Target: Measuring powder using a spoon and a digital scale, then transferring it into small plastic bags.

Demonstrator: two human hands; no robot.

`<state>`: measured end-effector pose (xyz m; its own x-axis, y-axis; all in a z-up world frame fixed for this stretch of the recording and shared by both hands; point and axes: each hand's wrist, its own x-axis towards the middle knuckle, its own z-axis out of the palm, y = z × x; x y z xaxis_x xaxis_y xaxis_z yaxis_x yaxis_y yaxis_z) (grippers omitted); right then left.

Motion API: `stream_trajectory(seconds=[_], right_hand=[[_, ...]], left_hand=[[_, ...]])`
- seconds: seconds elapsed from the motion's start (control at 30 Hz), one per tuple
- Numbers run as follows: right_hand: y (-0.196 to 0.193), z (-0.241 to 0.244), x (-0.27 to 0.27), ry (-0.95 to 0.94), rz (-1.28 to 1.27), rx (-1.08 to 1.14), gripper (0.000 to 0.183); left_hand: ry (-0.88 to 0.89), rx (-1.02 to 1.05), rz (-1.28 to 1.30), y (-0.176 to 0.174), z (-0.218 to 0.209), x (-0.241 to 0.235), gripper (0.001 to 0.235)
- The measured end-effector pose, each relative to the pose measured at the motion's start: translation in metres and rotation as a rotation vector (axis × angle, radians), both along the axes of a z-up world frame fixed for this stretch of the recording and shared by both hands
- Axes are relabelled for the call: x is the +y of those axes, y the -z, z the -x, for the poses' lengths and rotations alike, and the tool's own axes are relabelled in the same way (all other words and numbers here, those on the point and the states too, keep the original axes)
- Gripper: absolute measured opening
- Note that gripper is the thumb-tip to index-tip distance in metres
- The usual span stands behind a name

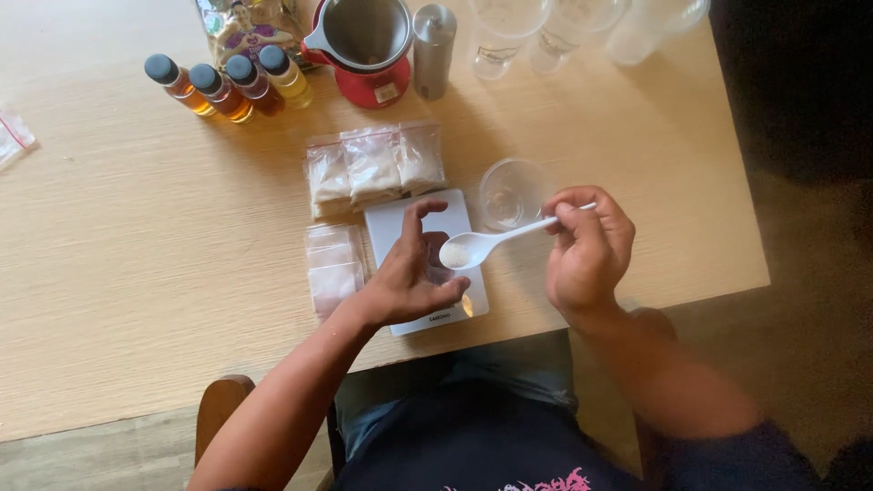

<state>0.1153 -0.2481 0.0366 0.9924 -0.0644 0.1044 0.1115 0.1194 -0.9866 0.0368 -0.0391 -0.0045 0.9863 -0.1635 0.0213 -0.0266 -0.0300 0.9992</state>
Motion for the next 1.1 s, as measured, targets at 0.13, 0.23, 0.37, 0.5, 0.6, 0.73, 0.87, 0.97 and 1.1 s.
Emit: stream_trajectory(seconds=[0.13, 0.23, 0.37, 0.5, 0.6, 0.73, 0.87, 0.97, 1.1], right_hand=[[-0.002, 0.002, -0.001, -0.041, 0.028, -0.053, 0.012], [-0.001, 0.003, -0.002, -0.076, 0.095, -0.136, 0.013], [-0.013, 0.014, 0.005, -0.192, 0.167, -0.332, 0.014], [-0.021, 0.027, 0.011, -0.386, 0.399, -0.863, 0.016], [-0.034, 0.034, 0.027, -0.462, 0.517, -1.114, 0.025], [-0.036, 0.036, 0.021, -0.431, 0.510, -1.144, 0.019], [-0.030, 0.032, 0.023, -0.411, 0.491, -1.081, 0.022], [-0.021, 0.029, 0.017, -0.250, 0.306, -0.918, 0.021], [-0.008, -0.004, -0.007, 0.044, 0.035, -0.736, 0.016]], left_hand=[[0.009, 0.025, 0.034, -0.001, 0.000, -0.002, 0.093], [0.005, 0.024, 0.045, -0.001, 0.001, -0.003, 0.094], [0.017, 0.004, -0.025, -0.009, 0.001, 0.001, 0.093], [0.019, -0.161, -0.195, -0.006, 0.001, 0.004, 0.093], [0.037, -0.242, -0.256, 0.001, 0.002, 0.006, 0.091], [0.031, -0.287, -0.276, 0.024, 0.001, 0.009, 0.096], [0.019, -0.268, -0.292, 0.028, 0.002, 0.011, 0.098], [0.007, -0.236, -0.245, 0.026, 0.002, 0.010, 0.092], [-0.046, -0.240, -0.117, 0.024, -0.002, 0.010, 0.084]])
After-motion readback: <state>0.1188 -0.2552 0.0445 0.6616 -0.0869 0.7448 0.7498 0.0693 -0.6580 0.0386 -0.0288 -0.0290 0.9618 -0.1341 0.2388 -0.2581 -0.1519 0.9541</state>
